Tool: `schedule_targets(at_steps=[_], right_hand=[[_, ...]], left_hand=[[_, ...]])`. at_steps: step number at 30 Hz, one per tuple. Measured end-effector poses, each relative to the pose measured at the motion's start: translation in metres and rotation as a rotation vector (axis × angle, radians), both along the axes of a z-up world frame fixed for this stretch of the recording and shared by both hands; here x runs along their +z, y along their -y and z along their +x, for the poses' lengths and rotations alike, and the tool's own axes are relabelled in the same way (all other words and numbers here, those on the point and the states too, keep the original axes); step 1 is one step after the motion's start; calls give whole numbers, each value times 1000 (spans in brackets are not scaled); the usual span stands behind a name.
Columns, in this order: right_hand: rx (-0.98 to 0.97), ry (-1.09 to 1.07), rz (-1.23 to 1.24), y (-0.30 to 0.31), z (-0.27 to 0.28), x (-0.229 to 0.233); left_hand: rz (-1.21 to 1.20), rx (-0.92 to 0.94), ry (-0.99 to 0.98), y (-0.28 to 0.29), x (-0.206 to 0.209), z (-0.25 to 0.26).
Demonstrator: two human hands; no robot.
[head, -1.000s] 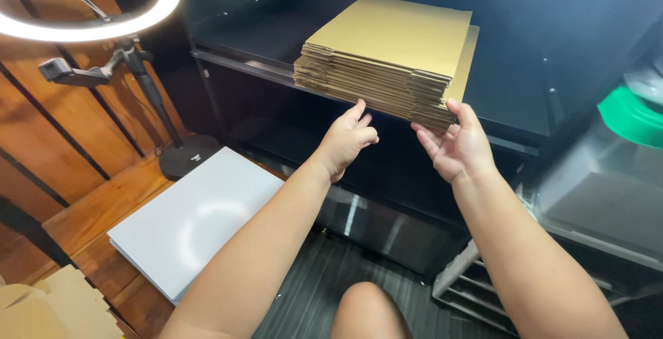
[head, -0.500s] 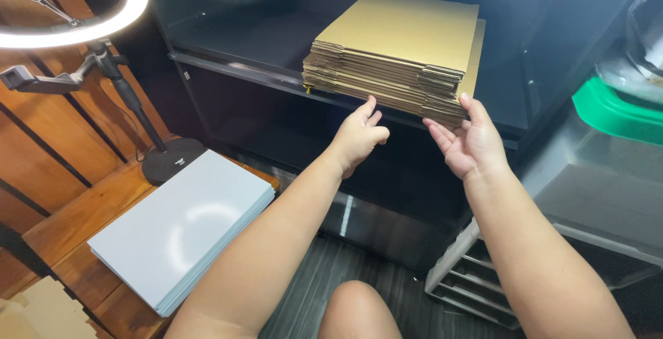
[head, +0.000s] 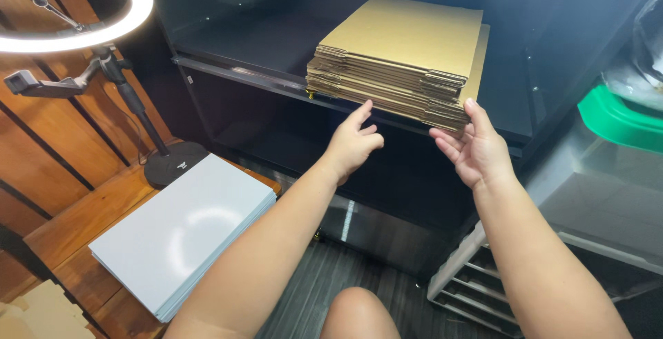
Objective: The person sits on the floor and repeatedly picks up flat cardboard pieces from a shelf. They place each piece onto a stack of white items on a small wooden stool, aligning them by hand. The person continues this process, moving cardboard from the shelf to the stack on the stool.
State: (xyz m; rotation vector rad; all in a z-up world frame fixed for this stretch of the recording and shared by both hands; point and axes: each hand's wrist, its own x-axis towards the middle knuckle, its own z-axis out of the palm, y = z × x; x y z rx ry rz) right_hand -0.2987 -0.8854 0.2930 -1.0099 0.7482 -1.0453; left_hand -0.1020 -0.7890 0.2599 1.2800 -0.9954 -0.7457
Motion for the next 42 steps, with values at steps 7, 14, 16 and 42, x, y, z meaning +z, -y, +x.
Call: schedule_targets(at_steps=[7, 14, 16, 42], right_hand=[[-235, -115, -369, 26, -17, -35], [-440, -230, -1017, 22, -13, 2], [-447, -325, -1098, 29, -8, 7], [-230, 87, -590, -14, 7, 8]], left_hand=[[-122, 430, 119, 0, -4, 73], [-144, 545, 531, -6, 56, 100], [-96, 490, 553, 2, 67, 105], [-112, 358, 196, -47, 91, 59]])
